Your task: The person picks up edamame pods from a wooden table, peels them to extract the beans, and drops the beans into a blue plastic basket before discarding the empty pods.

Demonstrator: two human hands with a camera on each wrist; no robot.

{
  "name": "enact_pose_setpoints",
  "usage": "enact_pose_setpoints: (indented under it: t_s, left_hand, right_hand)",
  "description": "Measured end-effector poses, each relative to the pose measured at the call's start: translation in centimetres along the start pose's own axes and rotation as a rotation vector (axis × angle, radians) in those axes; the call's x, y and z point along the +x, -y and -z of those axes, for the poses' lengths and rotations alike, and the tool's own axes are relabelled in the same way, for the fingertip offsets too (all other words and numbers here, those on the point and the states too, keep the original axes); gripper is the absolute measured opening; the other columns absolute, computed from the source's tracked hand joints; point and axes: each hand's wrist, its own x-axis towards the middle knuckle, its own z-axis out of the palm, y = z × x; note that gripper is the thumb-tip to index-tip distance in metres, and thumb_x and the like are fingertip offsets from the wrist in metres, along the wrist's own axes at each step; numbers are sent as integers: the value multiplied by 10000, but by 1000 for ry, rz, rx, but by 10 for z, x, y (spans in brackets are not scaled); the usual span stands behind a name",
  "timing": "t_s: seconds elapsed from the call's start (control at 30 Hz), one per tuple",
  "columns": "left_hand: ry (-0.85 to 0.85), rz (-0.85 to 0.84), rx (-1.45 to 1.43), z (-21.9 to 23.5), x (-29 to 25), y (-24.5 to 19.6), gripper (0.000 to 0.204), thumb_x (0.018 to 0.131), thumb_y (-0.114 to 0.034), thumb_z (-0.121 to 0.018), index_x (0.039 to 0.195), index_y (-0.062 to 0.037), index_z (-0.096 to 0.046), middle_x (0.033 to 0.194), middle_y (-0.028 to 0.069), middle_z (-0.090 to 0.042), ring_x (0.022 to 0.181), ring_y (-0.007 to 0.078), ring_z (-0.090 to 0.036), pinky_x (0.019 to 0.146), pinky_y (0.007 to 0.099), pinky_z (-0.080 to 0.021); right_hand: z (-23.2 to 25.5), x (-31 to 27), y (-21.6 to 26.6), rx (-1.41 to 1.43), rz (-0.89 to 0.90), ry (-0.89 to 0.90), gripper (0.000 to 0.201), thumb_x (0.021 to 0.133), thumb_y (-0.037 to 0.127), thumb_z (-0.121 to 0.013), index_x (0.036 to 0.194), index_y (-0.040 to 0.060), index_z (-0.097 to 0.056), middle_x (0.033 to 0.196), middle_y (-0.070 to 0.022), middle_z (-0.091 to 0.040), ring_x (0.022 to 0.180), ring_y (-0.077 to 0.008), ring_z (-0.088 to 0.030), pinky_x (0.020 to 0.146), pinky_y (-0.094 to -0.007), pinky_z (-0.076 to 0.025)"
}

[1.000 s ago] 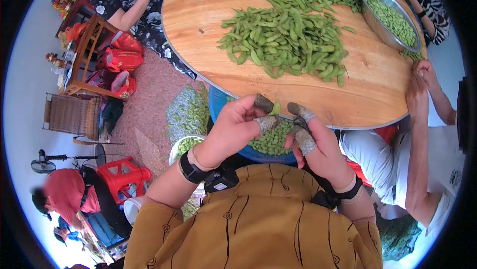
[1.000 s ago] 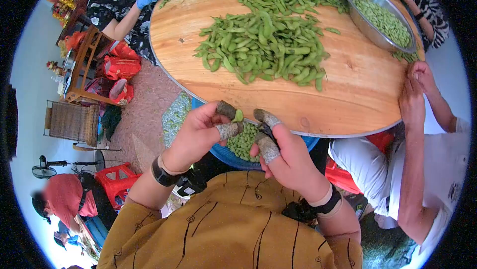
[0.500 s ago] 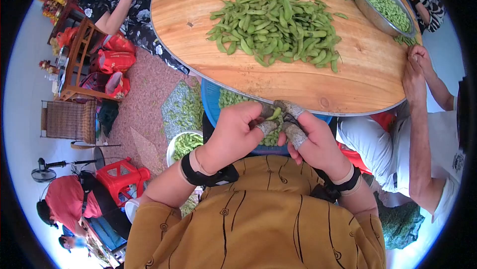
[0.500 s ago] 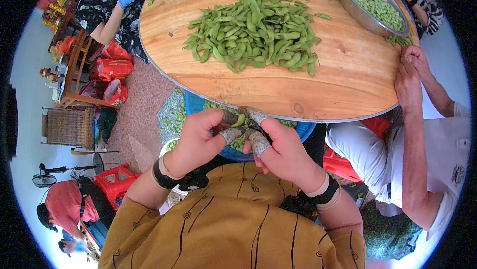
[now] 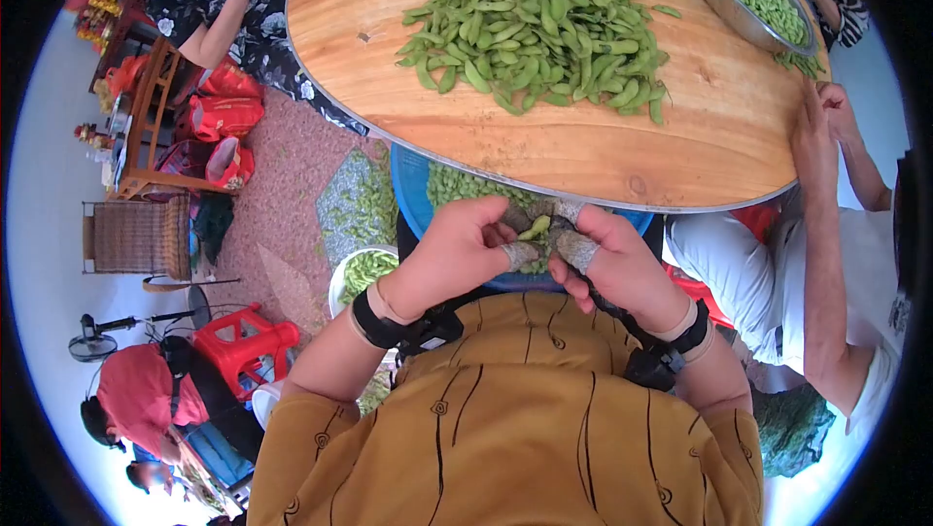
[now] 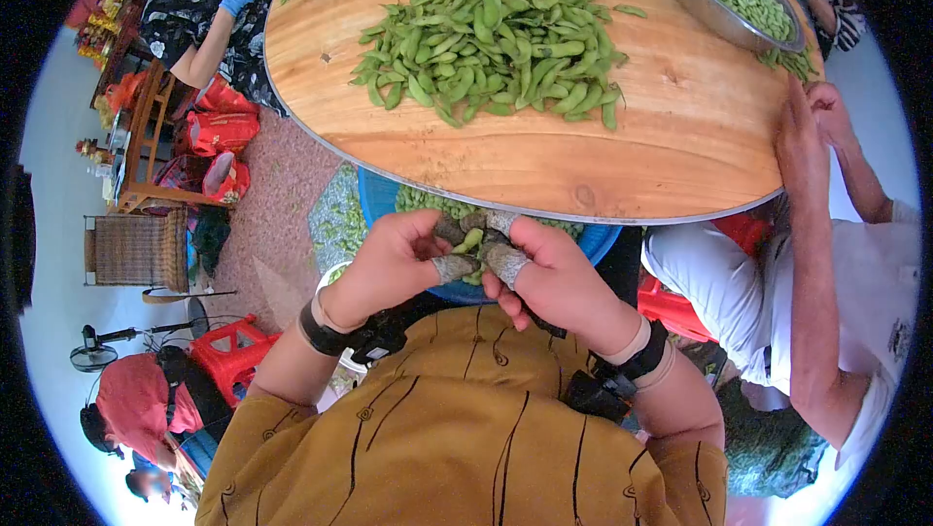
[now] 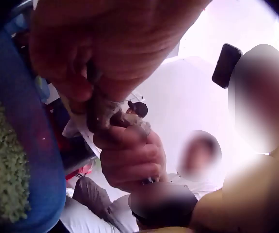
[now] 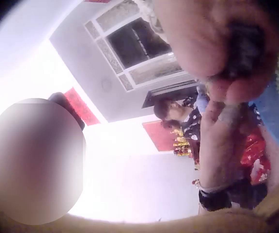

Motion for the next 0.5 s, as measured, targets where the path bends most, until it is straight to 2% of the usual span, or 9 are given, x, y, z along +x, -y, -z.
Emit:
enact_pose_setpoints:
  t_s: [0.07,0.1,0.17,0.27,0.3,0.37,0.4,0.47,0.5]
  left_hand:
    - [-135,-72,552,-5,-4,-17,172,787,-100,-679,890,5,-589,709,66,-568,578,177,-539,523,333,-444]
    - [-134,-70,557,-5,-5,-17,172,787,-100,-679,890,5,-589,709,66,-568,578,177,-539,523,333,-444]
    - [-222,-447,994,-5,-5,-18,164,747,-86,-671,839,3,-569,687,134,-539,614,294,-561,532,381,-451]
    - [-316,-481,996,-16,-9,-27,95,760,-52,-623,801,-1,-554,706,185,-532,650,386,-536,563,414,-453]
    - [-318,-477,998,-15,-9,-24,95,760,-52,-623,801,-1,-554,706,185,-532,650,386,-536,563,414,-453]
    - [-286,-456,832,-12,-5,-15,63,817,-55,-585,818,3,-560,715,136,-568,602,290,-551,564,358,-452]
    - [-289,-456,832,-11,-6,-17,63,817,-55,-585,818,3,-560,715,136,-568,602,290,-551,564,358,-452]
    - [-74,227,-319,-6,-9,-20,83,878,-68,-538,846,1,-572,768,65,-595,601,166,-533,568,295,-442]
    - [-76,224,-321,-5,-10,-18,83,878,-68,-538,846,1,-572,768,65,-595,601,166,-533,568,295,-442]
  right_hand:
    - [-1,1,0,-62,23,-6,188,922,67,-432,1080,39,-530,724,-24,-574,515,-77,-516,415,-221,-435]
    - [-3,0,4,-109,21,-20,184,916,63,-433,1071,38,-529,726,-26,-578,524,-79,-528,423,-221,-451]
    - [-6,-1,8,-155,27,-35,180,911,58,-434,1063,37,-528,727,-28,-582,533,-80,-541,431,-221,-466]
    - [-8,-1,8,-144,54,-61,173,903,46,-436,1050,36,-526,724,-26,-581,528,-75,-539,435,-218,-471]
    - [-7,-1,6,-142,63,-60,177,900,39,-435,1053,35,-525,722,-25,-580,523,-75,-536,433,-217,-466]
    - [-6,2,3,-144,74,-57,181,897,32,-435,1056,35,-523,719,-24,-578,517,-75,-533,432,-216,-462]
    - [-5,2,0,-136,90,-52,176,897,31,-437,1049,33,-526,717,-23,-576,510,-74,-529,427,-216,-455]
    - [-5,0,-7,-131,103,-47,171,897,30,-439,1042,32,-529,715,-22,-574,503,-74,-524,422,-216,-448]
    - [-4,-1,-11,-131,116,-41,152,895,38,-456,1026,30,-533,715,-23,-578,506,-74,-531,423,-217,-447]
